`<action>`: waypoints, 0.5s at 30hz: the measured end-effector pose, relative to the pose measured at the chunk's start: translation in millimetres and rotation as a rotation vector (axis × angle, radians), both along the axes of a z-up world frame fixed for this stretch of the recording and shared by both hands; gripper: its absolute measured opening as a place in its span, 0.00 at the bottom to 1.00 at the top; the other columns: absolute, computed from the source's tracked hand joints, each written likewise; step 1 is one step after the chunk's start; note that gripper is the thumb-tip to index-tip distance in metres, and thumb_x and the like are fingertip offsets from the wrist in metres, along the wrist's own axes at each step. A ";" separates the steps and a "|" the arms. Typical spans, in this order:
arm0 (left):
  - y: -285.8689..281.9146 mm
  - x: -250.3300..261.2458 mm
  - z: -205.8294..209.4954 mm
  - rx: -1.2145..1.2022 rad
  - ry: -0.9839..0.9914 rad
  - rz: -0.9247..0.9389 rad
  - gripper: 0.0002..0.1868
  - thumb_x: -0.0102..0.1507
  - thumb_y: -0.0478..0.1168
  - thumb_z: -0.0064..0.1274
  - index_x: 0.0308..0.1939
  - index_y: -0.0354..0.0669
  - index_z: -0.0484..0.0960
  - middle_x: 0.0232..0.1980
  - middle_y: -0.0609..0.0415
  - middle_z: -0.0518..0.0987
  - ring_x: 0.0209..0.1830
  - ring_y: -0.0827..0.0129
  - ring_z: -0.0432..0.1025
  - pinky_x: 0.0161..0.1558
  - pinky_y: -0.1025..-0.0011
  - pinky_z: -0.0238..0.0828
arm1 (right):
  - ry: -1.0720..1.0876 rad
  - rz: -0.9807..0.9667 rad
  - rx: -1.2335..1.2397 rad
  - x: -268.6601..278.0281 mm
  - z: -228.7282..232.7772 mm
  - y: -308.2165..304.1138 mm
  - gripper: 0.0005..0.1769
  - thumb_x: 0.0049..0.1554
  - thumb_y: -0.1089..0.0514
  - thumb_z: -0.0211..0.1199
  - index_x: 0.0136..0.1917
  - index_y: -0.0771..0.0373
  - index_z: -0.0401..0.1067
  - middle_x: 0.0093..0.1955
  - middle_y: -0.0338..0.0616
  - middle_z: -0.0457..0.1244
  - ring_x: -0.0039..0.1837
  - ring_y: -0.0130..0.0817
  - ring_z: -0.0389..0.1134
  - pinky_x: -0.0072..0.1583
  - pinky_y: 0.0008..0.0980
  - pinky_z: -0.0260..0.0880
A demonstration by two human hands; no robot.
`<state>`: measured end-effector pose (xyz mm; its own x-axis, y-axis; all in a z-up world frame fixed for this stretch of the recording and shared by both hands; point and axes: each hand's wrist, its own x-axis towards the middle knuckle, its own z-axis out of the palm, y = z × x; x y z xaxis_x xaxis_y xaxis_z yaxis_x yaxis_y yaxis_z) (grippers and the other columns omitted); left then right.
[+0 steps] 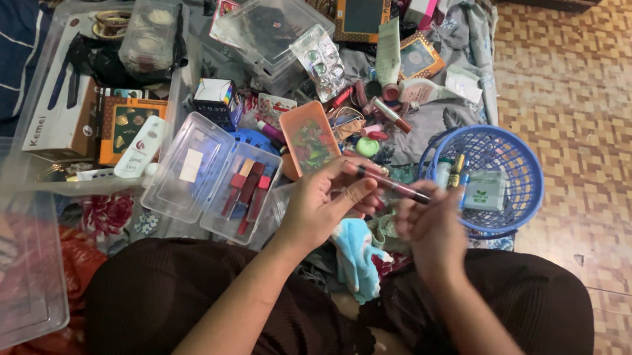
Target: The person sits on the floor and organizes various cosmetic items. They wipe a blue plastic basket with a cloth, then pick up and wipe several small cosmetic containers and tubes, placing them into the basket. They also open a clear plastic case, wipe it, and place it aside.
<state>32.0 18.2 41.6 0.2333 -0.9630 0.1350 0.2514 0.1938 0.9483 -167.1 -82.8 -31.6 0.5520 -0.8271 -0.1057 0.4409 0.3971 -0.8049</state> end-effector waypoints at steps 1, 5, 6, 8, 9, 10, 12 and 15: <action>-0.4 0.9 -3.8 0.002 -0.059 0.038 0.15 0.70 0.42 0.56 0.55 0.35 0.81 0.42 0.56 0.82 0.36 0.76 0.77 0.39 0.76 0.80 | 0.426 0.028 -0.448 3.0 -4.8 11.5 0.28 0.64 0.39 0.51 0.65 0.61 0.67 0.47 0.45 0.66 0.45 0.37 0.68 0.46 0.34 0.68; -14.5 7.2 -33.1 0.014 0.169 0.106 0.17 0.71 0.51 0.49 0.54 0.43 0.75 0.48 0.63 0.82 0.44 0.81 0.78 0.46 0.77 0.79 | 1.006 0.339 -1.425 15.3 -24.2 54.9 0.35 0.48 0.42 0.70 0.68 0.48 0.73 0.62 0.51 0.66 0.56 0.46 0.71 0.55 0.39 0.71; -16.6 7.5 -43.8 0.074 0.178 0.188 0.17 0.72 0.52 0.47 0.55 0.44 0.76 0.47 0.63 0.81 0.44 0.82 0.76 0.47 0.78 0.77 | 1.073 0.458 -1.248 17.5 -26.5 55.8 0.31 0.50 0.49 0.69 0.67 0.48 0.73 0.61 0.49 0.65 0.55 0.46 0.71 0.56 0.40 0.72; -19.1 6.8 -65.6 0.194 0.195 0.350 0.18 0.74 0.52 0.45 0.59 0.46 0.78 0.46 0.62 0.78 0.45 0.83 0.73 0.49 0.80 0.72 | 1.068 0.411 -0.879 18.2 -25.3 48.9 0.26 0.52 0.56 0.65 0.66 0.52 0.74 0.59 0.47 0.67 0.54 0.45 0.73 0.56 0.40 0.75; -19.2 5.6 -75.2 0.273 0.256 0.327 0.20 0.75 0.53 0.44 0.59 0.44 0.78 0.44 0.59 0.74 0.41 0.77 0.68 0.44 0.76 0.66 | 0.997 0.255 -0.691 17.6 -21.6 41.1 0.25 0.53 0.57 0.63 0.65 0.56 0.75 0.58 0.47 0.68 0.53 0.44 0.75 0.56 0.39 0.77; -18.6 4.0 -83.1 0.350 0.318 0.306 0.22 0.77 0.55 0.43 0.60 0.42 0.77 0.42 0.56 0.70 0.37 0.72 0.63 0.39 0.72 0.59 | 0.917 0.105 -0.506 16.8 -16.0 33.4 0.24 0.54 0.58 0.60 0.64 0.59 0.75 0.57 0.46 0.70 0.52 0.43 0.77 0.55 0.38 0.79; -21.8 -2.0 -93.9 0.392 0.437 0.281 0.23 0.76 0.55 0.43 0.63 0.41 0.77 0.45 0.56 0.70 0.35 0.69 0.59 0.37 0.69 0.56 | 0.619 -0.028 -0.391 12.3 -3.1 30.6 0.25 0.57 0.59 0.55 0.68 0.62 0.70 0.62 0.56 0.67 0.58 0.50 0.72 0.59 0.42 0.75; -31.8 -27.9 -97.9 0.224 0.687 0.222 0.22 0.71 0.49 0.43 0.66 0.46 0.77 0.55 0.59 0.81 0.45 0.73 0.65 0.48 0.70 0.65 | 0.636 -0.017 -0.888 20.0 8.6 58.6 0.28 0.63 0.60 0.51 0.76 0.64 0.63 0.78 0.60 0.52 0.76 0.58 0.53 0.72 0.48 0.54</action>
